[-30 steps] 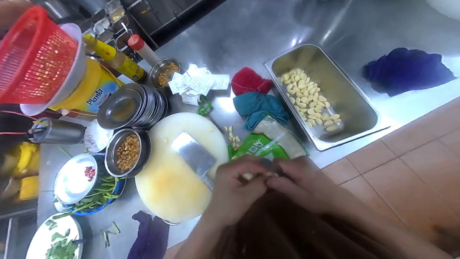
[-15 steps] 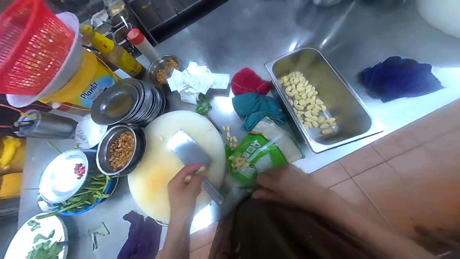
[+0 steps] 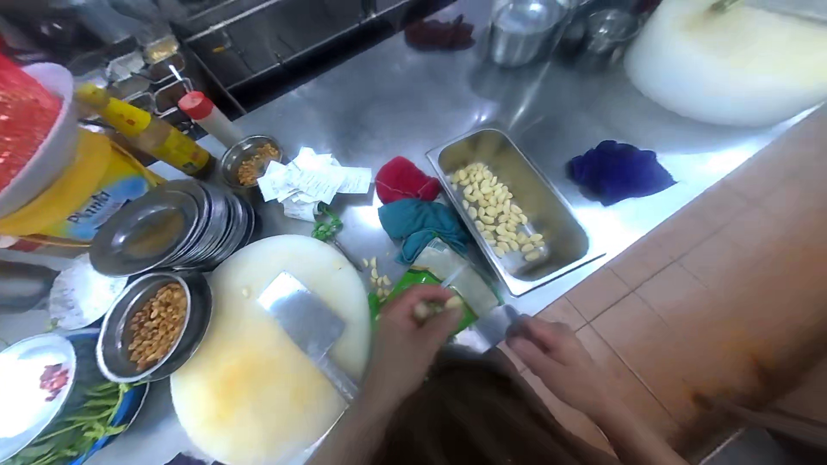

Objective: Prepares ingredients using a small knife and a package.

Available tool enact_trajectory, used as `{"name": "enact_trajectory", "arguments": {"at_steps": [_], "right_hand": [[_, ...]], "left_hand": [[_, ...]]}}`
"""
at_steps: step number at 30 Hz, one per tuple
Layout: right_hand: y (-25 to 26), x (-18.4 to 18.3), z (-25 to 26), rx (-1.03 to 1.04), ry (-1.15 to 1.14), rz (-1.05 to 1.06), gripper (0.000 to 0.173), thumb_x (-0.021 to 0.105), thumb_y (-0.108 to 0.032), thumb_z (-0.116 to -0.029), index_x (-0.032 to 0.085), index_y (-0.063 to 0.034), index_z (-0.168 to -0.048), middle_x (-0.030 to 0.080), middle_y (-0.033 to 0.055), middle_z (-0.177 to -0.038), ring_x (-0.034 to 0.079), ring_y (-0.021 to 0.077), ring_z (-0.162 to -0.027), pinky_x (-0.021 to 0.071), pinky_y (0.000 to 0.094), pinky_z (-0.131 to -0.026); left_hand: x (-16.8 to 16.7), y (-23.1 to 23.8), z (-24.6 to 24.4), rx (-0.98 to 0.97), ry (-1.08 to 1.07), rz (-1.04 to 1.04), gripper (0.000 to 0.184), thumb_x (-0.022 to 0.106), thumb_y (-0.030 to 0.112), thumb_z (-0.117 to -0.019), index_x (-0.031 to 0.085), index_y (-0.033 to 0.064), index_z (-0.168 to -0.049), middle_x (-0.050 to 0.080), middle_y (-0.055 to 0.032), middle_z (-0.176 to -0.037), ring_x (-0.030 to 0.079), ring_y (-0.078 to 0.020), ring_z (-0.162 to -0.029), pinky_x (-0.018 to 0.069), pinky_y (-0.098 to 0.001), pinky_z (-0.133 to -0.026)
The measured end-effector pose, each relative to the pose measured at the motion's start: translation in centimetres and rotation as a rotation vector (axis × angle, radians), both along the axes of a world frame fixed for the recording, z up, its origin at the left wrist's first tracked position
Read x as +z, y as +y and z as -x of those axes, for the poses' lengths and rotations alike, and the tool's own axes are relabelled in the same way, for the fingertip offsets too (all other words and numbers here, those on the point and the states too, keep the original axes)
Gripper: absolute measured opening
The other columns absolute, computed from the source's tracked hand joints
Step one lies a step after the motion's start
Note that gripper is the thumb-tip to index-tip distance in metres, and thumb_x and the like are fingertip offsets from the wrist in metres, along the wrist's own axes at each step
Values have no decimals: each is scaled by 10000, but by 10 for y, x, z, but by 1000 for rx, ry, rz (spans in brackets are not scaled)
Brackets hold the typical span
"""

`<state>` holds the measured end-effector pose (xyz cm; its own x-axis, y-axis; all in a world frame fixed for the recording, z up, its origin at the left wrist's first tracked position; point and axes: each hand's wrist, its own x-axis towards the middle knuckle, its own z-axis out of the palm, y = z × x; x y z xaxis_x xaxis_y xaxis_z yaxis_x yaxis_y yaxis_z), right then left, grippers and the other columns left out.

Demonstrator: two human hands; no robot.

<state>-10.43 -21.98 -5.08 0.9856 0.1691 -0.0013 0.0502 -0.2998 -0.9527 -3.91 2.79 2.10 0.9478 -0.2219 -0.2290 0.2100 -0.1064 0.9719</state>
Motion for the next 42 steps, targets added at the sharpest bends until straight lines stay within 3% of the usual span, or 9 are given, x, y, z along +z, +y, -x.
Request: {"name": "enact_trajectory", "arguments": {"at_steps": [4,11,16,22,25,33,36,38,42], "right_hand": [[-32,-4,17,-240,85,-23,423,532,-566,-1013,659,-174,-917,485,-92,-572,432,10,-439,386,206,-395],[-15,1,14,-275,148,-73,360,593,-537,-980,656,-193,-890,500,-81,-573,443,34,-436,387,220,-398],[26,13,-18,-77,40,24,258,631,-420,-978,693,-172,-938,613,-103,-683,530,-5,-524,454,186,-460],[44,54,-42,-86,-210,78,207,670,-396,-964,670,-190,-990,658,-115,-762,580,-23,-580,501,158,-493],[45,61,-40,-43,-260,142,195,707,-374,-943,696,-182,-976,664,-113,-774,583,-36,-603,506,149,-512],[56,44,-38,107,-225,420,285,671,-384,-921,762,-172,-1089,704,-73,-816,634,11,-669,565,221,-612],[56,36,-36,124,-313,445,258,668,-392,-932,747,-147,-952,659,-40,-760,617,47,-638,549,233,-580],[57,36,-34,112,-330,430,233,676,-361,-918,730,-136,-888,641,-34,-747,601,42,-624,535,219,-565],[54,49,-31,-35,-90,153,122,722,-286,-864,708,-175,-912,659,-104,-762,576,-32,-610,496,158,-526]], "left_hand": [[8,-61,-49,-42,-5,-38,261,742,154,-936,710,56,-1175,711,-52,-975,636,-108,-699,545,-277,-596],[-14,-46,-20,279,581,366,249,495,299,-1090,615,91,-1022,586,-8,-818,448,-42,-513,381,-165,-449],[-6,-33,5,320,881,583,490,354,462,-1103,618,61,-1007,648,-67,-799,597,-91,-564,468,-172,-464],[13,-20,14,284,823,693,592,275,504,-1106,633,33,-1118,734,-171,-963,750,-258,-849,628,-340,-709],[7,-19,15,196,752,690,672,202,515,-1108,646,15,-1178,716,-164,-999,727,-274,-916,615,-424,-835],[5,-23,16,173,727,461,552,263,434,-1125,604,2,-1169,690,-148,-997,714,-240,-914,621,-402,-809],[0,-24,14,137,744,420,570,243,444,-1124,614,43,-1286,690,-131,-1024,704,-219,-897,606,-378,-800],[-3,-24,13,117,743,382,540,257,436,-1125,601,82,-1342,691,-108,-1019,696,-196,-873,596,-355,-781],[-4,-19,13,40,644,404,422,335,314,-1129,639,38,-1227,695,-97,-1003,702,-177,-871,615,-345,-769]]}}
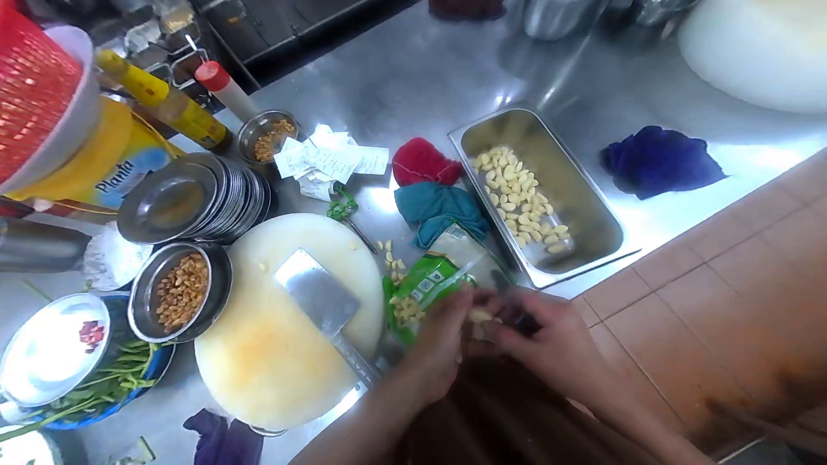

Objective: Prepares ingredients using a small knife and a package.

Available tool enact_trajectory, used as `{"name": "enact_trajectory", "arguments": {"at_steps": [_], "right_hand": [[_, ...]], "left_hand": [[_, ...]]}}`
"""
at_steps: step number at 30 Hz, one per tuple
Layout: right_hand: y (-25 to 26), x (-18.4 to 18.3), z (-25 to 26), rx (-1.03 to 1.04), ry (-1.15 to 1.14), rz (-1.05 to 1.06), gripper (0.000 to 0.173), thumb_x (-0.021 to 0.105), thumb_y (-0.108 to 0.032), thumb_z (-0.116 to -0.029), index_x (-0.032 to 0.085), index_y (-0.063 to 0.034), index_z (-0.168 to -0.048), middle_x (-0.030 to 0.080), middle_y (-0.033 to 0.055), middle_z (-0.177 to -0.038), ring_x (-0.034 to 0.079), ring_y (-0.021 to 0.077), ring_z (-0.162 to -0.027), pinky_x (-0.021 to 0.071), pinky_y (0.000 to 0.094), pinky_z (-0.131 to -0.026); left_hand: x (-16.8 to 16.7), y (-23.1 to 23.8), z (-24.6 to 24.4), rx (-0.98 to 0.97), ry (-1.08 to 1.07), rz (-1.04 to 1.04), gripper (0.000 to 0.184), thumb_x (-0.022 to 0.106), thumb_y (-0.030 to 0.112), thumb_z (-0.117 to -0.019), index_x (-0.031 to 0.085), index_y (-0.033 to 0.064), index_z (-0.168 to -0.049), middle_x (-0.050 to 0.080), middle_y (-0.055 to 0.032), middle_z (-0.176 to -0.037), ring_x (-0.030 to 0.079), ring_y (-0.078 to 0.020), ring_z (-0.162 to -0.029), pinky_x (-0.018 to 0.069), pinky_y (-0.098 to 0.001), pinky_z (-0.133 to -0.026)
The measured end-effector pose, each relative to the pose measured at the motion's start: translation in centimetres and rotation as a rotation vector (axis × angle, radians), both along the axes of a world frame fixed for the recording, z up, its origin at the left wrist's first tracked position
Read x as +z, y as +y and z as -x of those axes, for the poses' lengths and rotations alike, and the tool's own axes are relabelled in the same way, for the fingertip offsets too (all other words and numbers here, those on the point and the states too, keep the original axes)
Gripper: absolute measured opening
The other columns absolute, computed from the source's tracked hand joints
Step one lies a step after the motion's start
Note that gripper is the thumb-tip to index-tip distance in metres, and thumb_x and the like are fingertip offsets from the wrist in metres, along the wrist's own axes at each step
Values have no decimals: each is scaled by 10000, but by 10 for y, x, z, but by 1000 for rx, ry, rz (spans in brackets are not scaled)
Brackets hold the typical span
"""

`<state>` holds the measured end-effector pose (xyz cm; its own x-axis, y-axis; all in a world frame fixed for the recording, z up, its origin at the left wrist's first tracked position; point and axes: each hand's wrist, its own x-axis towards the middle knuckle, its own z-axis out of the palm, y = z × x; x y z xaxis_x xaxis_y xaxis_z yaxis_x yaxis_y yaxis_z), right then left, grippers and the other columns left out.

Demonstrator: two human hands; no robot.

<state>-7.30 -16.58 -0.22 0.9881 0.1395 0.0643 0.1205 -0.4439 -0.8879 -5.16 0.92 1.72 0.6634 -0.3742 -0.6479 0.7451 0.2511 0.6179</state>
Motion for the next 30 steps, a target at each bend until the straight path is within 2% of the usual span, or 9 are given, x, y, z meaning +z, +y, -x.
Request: {"name": "enact_trajectory", "arguments": {"at_steps": [3,6,8,10,12,17,22,28,30], "right_hand": [[-6,8,0,-61,103,-119,107,742,-294,-859,710,-204,-908,623,-107,-698,532,-11,-539,442,163,-454],[-10,13,0,-25,127,-133,117,739,-308,-873,711,-206,-922,625,-106,-706,540,-9,-541,449,157,-456],[-11,12,-2,50,88,-101,183,734,-378,-907,687,-203,-931,607,-119,-708,521,-30,-554,436,141,-473],[-14,8,-5,127,29,-53,313,707,-487,-936,625,-186,-908,552,-121,-687,474,-50,-551,401,125,-478],[-15,5,-5,190,2,-35,370,655,-527,-965,603,-167,-896,538,-109,-673,476,-50,-549,403,127,-480],[-12,-3,-1,273,-63,-59,456,531,-555,-1027,593,-124,-891,532,-67,-658,503,-28,-560,431,154,-495],[-7,-9,2,255,-101,-110,432,525,-494,-1052,595,-107,-872,524,-51,-641,495,-19,-552,422,165,-494],[0,-8,3,195,-301,91,480,462,-496,-1074,591,-104,-828,512,-24,-617,494,21,-524,413,189,-468],[4,-3,-1,187,-299,75,484,458,-493,-1076,584,-119,-797,499,-42,-601,482,7,-515,398,182,-460]], "left_hand": [[-8,10,4,-16,-216,52,248,531,187,-1055,686,46,-1189,689,-89,-1010,653,-124,-787,558,-261,-666],[-8,14,7,-28,-348,54,167,651,139,-996,709,60,-1131,675,-52,-844,571,-48,-611,471,-181,-528],[-6,15,8,-38,-375,40,154,639,132,-1000,719,58,-1109,610,0,-731,487,-14,-546,395,-160,-483],[-6,18,9,-56,-416,53,158,628,165,-1010,718,70,-1099,583,42,-700,468,7,-534,389,-152,-482],[-6,21,10,-80,-461,72,168,634,204,-1018,717,79,-1094,582,63,-697,477,14,-537,404,-152,-487],[-6,22,11,-141,-446,120,189,617,272,-1032,702,111,-1085,573,99,-700,484,29,-554,409,-140,-498],[-6,22,10,-164,-410,166,197,613,311,-1032,705,143,-1077,563,103,-682,471,34,-538,389,-136,-479],[-1,27,9,-141,-348,177,171,599,245,-1034,697,105,-1023,545,96,-653,458,34,-521,375,-129,-469],[3,26,9,-97,-314,194,167,594,231,-1032,697,105,-998,534,87,-632,454,29,-509,371,-130,-468]]}}
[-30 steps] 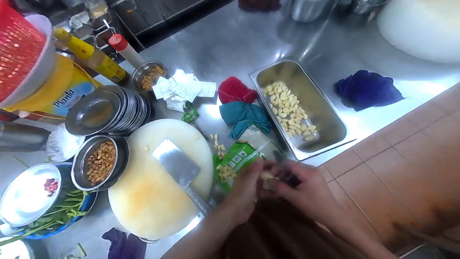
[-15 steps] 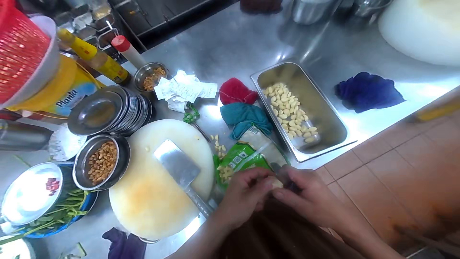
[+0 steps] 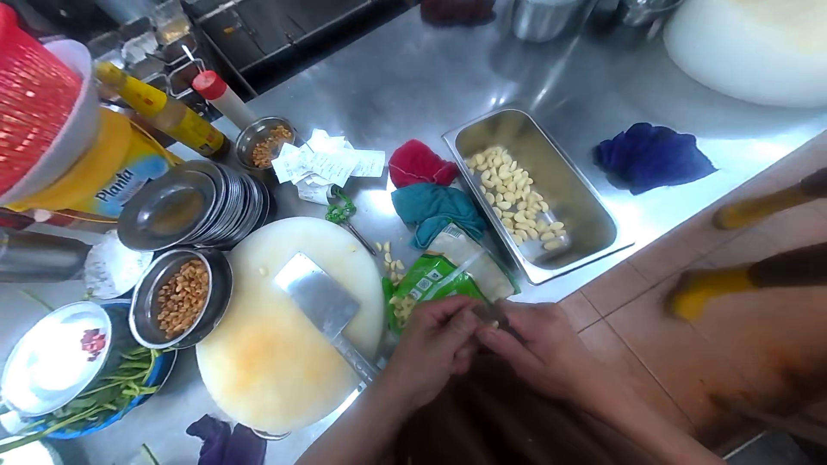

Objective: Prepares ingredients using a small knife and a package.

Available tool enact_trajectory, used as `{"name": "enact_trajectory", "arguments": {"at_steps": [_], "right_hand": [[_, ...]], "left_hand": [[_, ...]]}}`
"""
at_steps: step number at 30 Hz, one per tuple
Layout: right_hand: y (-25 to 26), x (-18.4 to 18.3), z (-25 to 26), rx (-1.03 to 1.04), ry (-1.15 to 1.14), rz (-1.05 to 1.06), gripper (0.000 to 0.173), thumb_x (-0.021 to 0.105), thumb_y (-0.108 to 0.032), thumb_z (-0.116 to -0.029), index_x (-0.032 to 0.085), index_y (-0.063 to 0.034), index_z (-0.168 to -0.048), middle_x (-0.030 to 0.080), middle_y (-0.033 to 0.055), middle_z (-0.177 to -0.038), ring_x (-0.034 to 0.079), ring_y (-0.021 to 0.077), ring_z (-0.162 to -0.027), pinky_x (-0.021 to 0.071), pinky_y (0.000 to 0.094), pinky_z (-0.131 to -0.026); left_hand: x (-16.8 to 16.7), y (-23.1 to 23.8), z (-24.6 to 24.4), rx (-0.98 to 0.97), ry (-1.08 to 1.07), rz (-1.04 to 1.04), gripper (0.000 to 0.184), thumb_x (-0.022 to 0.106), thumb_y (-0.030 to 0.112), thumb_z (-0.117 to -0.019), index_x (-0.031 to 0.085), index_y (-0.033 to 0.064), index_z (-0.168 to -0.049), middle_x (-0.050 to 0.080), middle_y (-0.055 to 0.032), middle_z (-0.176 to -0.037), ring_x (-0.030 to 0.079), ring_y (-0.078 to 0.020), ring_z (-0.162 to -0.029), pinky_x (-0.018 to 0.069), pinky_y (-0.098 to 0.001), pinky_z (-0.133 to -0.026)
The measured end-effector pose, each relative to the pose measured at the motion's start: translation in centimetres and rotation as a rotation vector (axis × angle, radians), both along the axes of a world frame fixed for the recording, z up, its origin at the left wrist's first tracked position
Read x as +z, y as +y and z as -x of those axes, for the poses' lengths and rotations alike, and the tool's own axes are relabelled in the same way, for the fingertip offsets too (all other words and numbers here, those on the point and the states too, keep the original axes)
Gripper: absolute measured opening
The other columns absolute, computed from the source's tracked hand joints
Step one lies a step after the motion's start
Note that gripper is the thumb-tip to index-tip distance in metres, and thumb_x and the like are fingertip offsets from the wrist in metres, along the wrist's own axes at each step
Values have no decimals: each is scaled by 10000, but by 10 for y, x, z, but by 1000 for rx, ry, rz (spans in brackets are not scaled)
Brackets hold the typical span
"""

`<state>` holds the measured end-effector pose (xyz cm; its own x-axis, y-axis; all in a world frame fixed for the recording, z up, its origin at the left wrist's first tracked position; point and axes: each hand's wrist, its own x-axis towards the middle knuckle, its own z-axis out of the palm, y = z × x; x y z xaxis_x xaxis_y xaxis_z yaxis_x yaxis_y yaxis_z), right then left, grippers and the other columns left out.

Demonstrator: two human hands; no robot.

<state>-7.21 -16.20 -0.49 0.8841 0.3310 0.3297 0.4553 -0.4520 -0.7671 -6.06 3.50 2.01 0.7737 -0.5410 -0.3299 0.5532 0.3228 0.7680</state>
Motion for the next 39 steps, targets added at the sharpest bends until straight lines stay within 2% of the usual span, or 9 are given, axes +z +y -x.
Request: {"name": "enact_trajectory", "arguments": {"at_steps": [3,7,13,20,27,31,33,36,39], "right_hand": [[12,6,-10,9,103,-110,454,505,-468,-1061,591,-145,-752,496,-91,-576,465,-41,-497,383,147,-445],[33,16,-11,128,295,-144,437,541,-469,-1046,629,-151,-760,509,-89,-582,478,-23,-508,393,177,-453],[57,8,-22,573,628,424,563,422,-535,-1068,671,-51,-927,631,124,-787,646,298,-794,509,530,-721],[100,-8,-37,698,674,742,552,377,-494,-1091,688,-43,-1018,684,176,-964,666,372,-983,506,590,-825],[108,-15,-40,615,628,910,406,503,-409,-1055,675,-42,-1069,690,198,-1017,672,403,-998,517,596,-798],[97,-21,-38,632,707,704,290,567,-252,-1030,641,-15,-1179,675,217,-1070,653,403,-1043,508,591,-886],[86,-20,-36,603,765,539,256,609,-229,-989,669,-31,-1140,683,186,-1015,659,349,-981,512,552,-870],[66,-15,-28,450,806,326,410,771,-452,-891,725,-79,-1055,693,92,-893,657,217,-825,545,448,-774],[33,-14,-16,267,708,77,411,773,-514,-870,740,-118,-977,681,-20,-785,616,60,-678,535,285,-636]], "left_hand": [[3,-3,3,200,-31,3,160,603,217,-1028,724,111,-1020,561,56,-656,465,23,-523,383,-129,-484],[13,25,-9,700,-243,-247,204,515,210,-1064,714,172,-1090,570,94,-691,499,19,-545,451,-144,-515],[29,141,-5,1240,-213,-372,305,354,257,-1121,612,186,-975,619,87,-807,474,30,-520,397,-100,-465],[8,123,21,1170,10,-245,312,392,310,-1106,640,221,-937,625,87,-775,495,21,-518,415,-117,-460],[-11,94,27,1068,149,-147,327,427,210,-1100,647,83,-894,580,-4,-719,471,-18,-494,390,-137,-433],[-12,98,23,1037,165,-146,319,440,196,-1093,657,70,-897,581,-18,-735,471,-30,-504,392,-146,-439],[-13,97,21,1011,158,-157,308,437,176,-1091,660,63,-909,577,-22,-735,470,-33,-506,394,-148,-439],[-15,89,17,950,134,-192,273,461,154,-1080,680,55,-950,607,-36,-766,486,-35,-521,406,-155,-455],[-14,61,3,821,86,-226,189,530,90,-1036,689,62,-937,585,-13,-691,484,-34,-509,416,-169,-463]]}}
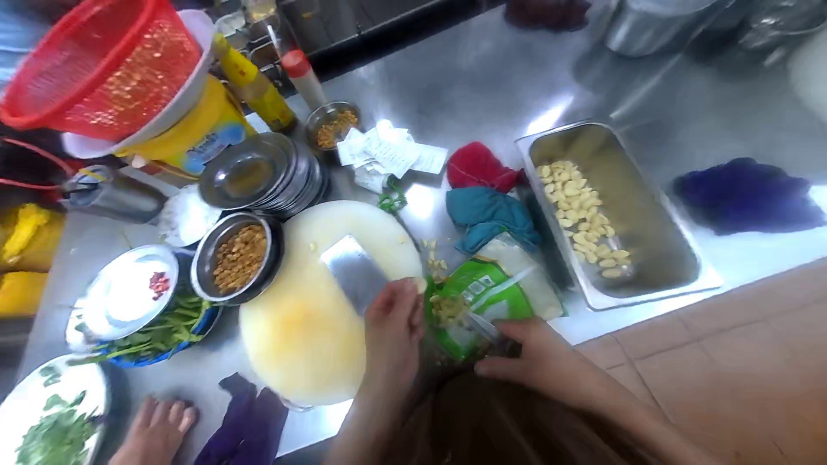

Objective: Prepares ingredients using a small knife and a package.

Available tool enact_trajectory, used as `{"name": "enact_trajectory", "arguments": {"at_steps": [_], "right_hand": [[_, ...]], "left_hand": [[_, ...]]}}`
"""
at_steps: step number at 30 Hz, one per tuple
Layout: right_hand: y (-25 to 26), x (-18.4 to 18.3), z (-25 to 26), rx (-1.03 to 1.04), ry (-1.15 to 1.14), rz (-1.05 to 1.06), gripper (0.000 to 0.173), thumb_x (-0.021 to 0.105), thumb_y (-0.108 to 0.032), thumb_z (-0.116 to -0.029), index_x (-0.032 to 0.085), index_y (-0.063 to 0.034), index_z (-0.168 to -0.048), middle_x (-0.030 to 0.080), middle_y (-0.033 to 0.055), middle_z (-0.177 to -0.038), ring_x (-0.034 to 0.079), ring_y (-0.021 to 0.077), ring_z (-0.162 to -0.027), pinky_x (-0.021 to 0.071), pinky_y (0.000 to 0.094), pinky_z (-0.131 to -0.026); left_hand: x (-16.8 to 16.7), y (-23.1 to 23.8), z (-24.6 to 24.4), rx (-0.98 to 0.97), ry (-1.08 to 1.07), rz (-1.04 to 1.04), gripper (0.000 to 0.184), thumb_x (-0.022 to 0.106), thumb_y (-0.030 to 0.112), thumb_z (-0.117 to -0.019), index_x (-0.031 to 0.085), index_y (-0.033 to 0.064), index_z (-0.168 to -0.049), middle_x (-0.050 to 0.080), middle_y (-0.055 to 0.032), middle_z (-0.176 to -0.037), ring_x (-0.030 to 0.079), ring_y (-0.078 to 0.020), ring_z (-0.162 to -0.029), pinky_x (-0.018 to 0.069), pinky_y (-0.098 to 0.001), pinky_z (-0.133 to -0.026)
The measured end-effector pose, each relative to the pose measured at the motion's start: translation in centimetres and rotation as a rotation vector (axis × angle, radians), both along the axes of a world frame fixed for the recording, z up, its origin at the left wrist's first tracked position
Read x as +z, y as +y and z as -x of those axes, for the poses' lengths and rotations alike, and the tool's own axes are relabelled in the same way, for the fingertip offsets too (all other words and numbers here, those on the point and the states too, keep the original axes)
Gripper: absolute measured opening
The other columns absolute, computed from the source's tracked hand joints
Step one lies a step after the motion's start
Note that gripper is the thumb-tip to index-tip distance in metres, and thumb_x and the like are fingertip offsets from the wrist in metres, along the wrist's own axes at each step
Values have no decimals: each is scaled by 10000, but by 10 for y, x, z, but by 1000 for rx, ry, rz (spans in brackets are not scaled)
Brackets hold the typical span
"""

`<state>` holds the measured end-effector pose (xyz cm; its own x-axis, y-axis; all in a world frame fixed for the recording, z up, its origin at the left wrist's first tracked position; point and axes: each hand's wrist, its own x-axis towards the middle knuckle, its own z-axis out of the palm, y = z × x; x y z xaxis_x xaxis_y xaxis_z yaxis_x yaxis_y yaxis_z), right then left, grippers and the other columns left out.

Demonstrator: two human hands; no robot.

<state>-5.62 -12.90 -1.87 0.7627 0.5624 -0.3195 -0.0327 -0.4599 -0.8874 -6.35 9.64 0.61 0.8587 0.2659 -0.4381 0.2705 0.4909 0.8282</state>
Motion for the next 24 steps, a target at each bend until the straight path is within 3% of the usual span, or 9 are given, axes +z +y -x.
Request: {"name": "enact_trajectory", "arguments": {"at_steps": [3,6,10,12,14,16,18,21,24], "right_hand": [[-40,-5,15,-184,-9,-197,291,723,-424,-934,744,-137,-970,686,-83,-802,593,-20,-669,504,191,-599],[-71,-15,39,-427,24,-303,218,717,-411,-931,730,-194,-952,640,-114,-723,526,-33,-559,450,169,-502],[-101,-18,75,-805,-56,-444,171,720,-431,-930,695,-263,-955,563,-99,-602,474,-3,-445,431,193,-404],[-109,-18,84,-873,-86,-441,160,725,-419,-933,695,-264,-957,557,-94,-586,474,3,-432,433,195,-396],[-103,-11,81,-872,-81,-359,157,741,-389,-916,684,-244,-934,574,-95,-607,478,3,-432,432,191,-389],[-88,2,66,-782,-124,-238,172,744,-392,-905,693,-231,-941,611,-110,-664,499,-10,-455,438,178,-391],[-70,16,46,-680,-247,-156,185,737,-384,-908,713,-210,-966,632,-115,-700,524,-21,-497,443,162,-417],[-44,36,17,-566,-442,-64,162,727,-356,-895,720,-207,-959,647,-123,-749,551,-30,-567,468,150,-477],[-25,53,-3,-435,-538,-26,124,735,-293,-871,706,-199,-946,659,-119,-804,592,-25,-631,522,167,-535]], "left_hand": [[16,-54,-33,-321,-48,-76,66,631,105,-985,693,103,-1004,572,29,-691,485,-32,-526,442,-191,-494],[37,-104,-76,-424,-67,-54,166,635,153,-1008,710,45,-1110,625,3,-810,491,-33,-554,427,-177,-495],[25,-100,-95,-276,110,207,432,375,471,-1100,640,130,-1090,617,48,-847,522,-5,-572,425,-131,-503],[15,-86,-79,-280,209,435,582,280,591,-1075,633,130,-1124,666,7,-911,641,-52,-695,530,-168,-600],[10,-82,-59,-251,240,628,695,230,624,-1066,626,79,-1235,716,-91,-1072,731,-169,-909,612,-284,-766],[5,-81,-43,-278,181,742,778,166,638,-1061,619,54,-1307,698,-140,-1233,702,-248,-1125,590,-383,-931],[2,-80,-31,-315,136,793,809,151,645,-1057,604,45,-1355,655,-157,-1338,632,-285,-1260,530,-441,-1037],[9,-74,-18,-387,126,743,847,132,669,-1044,615,44,-1350,661,-160,-1333,637,-283,-1250,524,-432,-1042],[17,-71,-7,-410,138,744,844,152,688,-1032,679,68,-1256,718,-131,-1160,701,-233,-1067,571,-383,-939]]}}
